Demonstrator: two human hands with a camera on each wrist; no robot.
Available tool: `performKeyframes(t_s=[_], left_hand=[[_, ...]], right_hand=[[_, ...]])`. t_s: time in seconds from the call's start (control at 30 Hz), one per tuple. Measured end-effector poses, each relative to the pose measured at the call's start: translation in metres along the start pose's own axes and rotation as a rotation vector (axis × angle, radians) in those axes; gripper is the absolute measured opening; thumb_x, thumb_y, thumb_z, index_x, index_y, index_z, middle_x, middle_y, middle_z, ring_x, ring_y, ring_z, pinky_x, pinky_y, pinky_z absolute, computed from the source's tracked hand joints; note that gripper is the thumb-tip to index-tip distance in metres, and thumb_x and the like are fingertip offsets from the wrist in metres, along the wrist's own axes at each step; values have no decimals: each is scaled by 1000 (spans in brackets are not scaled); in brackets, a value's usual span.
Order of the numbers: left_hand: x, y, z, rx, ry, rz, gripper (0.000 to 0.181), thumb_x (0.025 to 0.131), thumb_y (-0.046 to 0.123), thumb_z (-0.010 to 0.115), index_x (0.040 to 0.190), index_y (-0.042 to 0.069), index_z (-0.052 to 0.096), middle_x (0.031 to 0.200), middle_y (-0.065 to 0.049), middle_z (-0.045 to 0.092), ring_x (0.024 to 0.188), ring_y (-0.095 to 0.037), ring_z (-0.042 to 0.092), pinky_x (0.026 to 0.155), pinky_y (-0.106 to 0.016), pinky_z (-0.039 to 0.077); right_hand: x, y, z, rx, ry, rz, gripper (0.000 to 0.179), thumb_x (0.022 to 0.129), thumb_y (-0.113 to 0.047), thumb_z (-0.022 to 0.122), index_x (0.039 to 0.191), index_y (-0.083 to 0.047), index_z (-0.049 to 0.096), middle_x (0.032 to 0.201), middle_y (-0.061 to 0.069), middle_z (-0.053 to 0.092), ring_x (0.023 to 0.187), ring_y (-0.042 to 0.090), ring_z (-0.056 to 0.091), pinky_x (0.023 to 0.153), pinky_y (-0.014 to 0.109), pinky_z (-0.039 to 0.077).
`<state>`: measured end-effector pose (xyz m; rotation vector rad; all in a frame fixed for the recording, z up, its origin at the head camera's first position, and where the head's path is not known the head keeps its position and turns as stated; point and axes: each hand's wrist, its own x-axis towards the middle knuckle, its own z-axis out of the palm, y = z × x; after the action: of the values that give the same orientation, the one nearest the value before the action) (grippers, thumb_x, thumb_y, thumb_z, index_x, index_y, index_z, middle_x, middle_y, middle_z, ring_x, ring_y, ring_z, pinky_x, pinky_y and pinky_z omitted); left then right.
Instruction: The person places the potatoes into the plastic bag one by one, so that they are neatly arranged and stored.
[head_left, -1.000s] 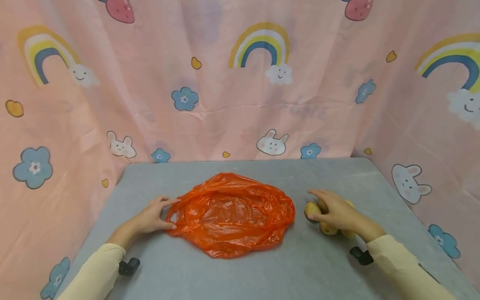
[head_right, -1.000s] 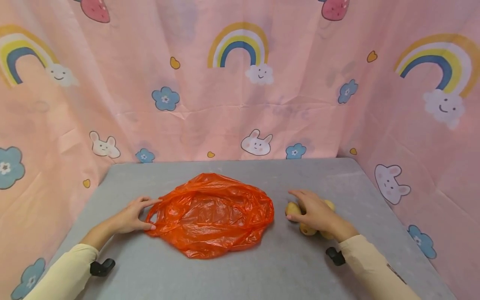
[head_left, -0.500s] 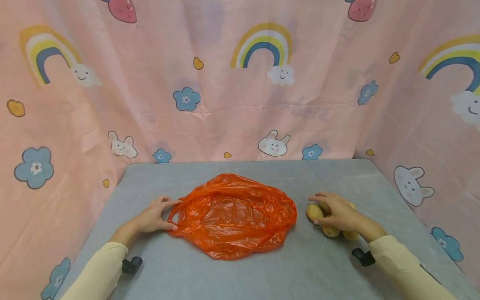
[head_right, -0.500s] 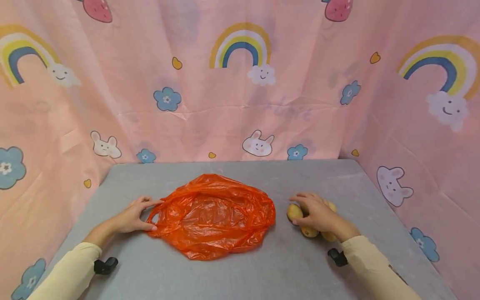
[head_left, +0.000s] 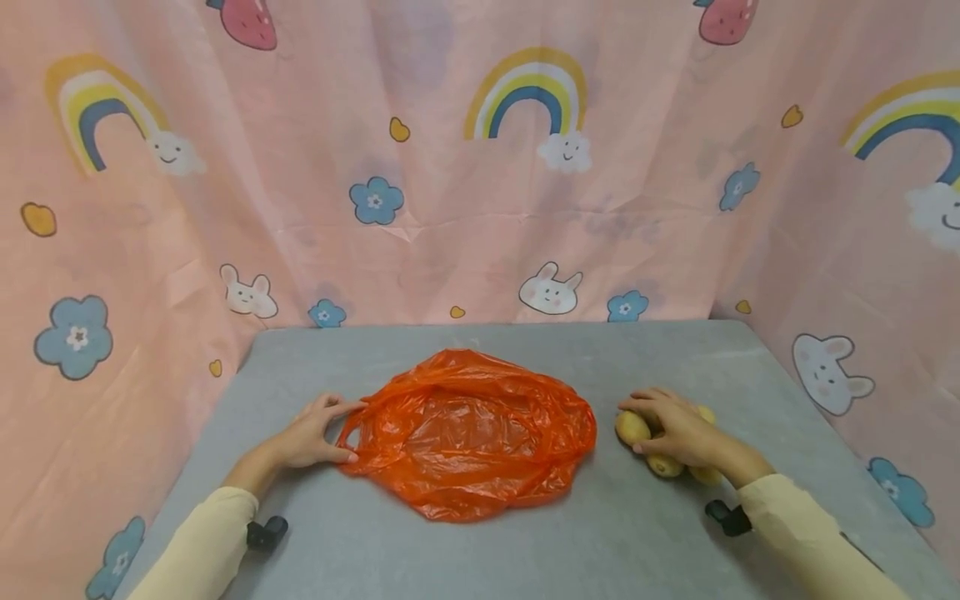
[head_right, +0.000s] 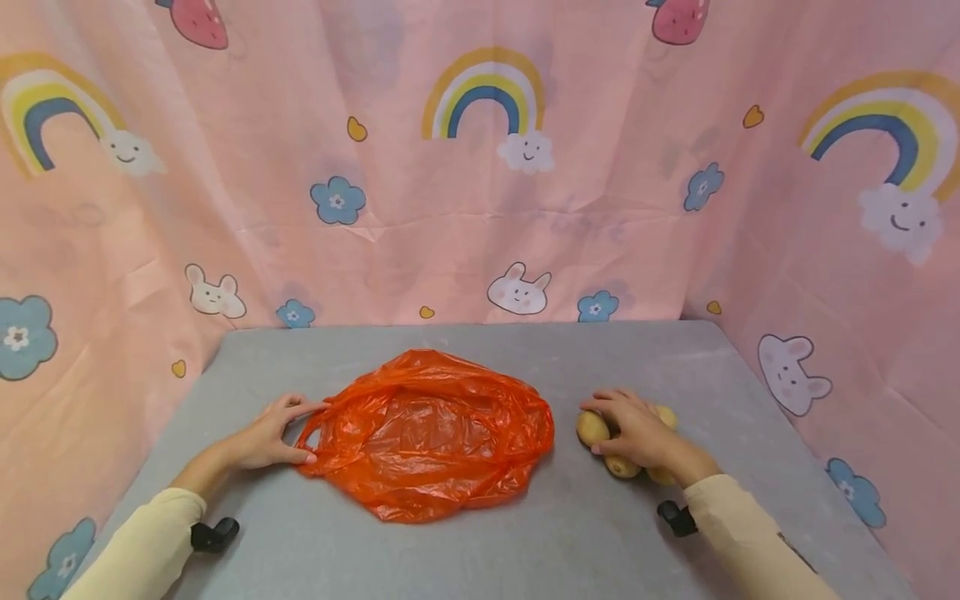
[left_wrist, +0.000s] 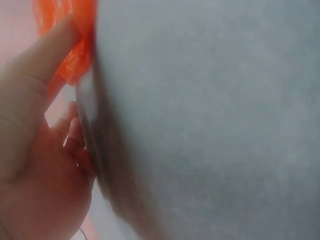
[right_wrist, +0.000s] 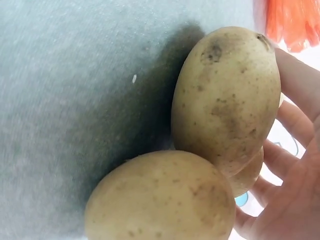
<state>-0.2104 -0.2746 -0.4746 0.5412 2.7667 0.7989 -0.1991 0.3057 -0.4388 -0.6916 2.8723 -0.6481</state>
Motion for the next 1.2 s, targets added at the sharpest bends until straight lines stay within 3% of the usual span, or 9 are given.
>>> performKeyframes(t_s=[0.4,0.97,1.2], left_hand=[[-1,0,2,-8,8,1,78,78,39,86,145,16,55,135,-15,46,119,-37,44,95,-58,38],[-2,0,5,2,-1,3,76,80,38,84,147,19,53,137,-16,45,121,-38,43,99,-63,34],[-4,3,2,-3,9,-1,76,81,37,84,147,18,52,140,-18,43,125,-41,42,100,-66,32]], right_hand=[[2,1,6,-24,15,32,64,81,-31,84,133,1,63,144,34,48,132,54,42,101,74,31],[-1,6,13,-6,142,39,65,80,-29,85,132,2,62,136,27,58,128,50,48,100,70,31],[3,2,8,44,195,47,63,81,-23,85,132,3,61,131,26,64,121,47,57,100,67,39]])
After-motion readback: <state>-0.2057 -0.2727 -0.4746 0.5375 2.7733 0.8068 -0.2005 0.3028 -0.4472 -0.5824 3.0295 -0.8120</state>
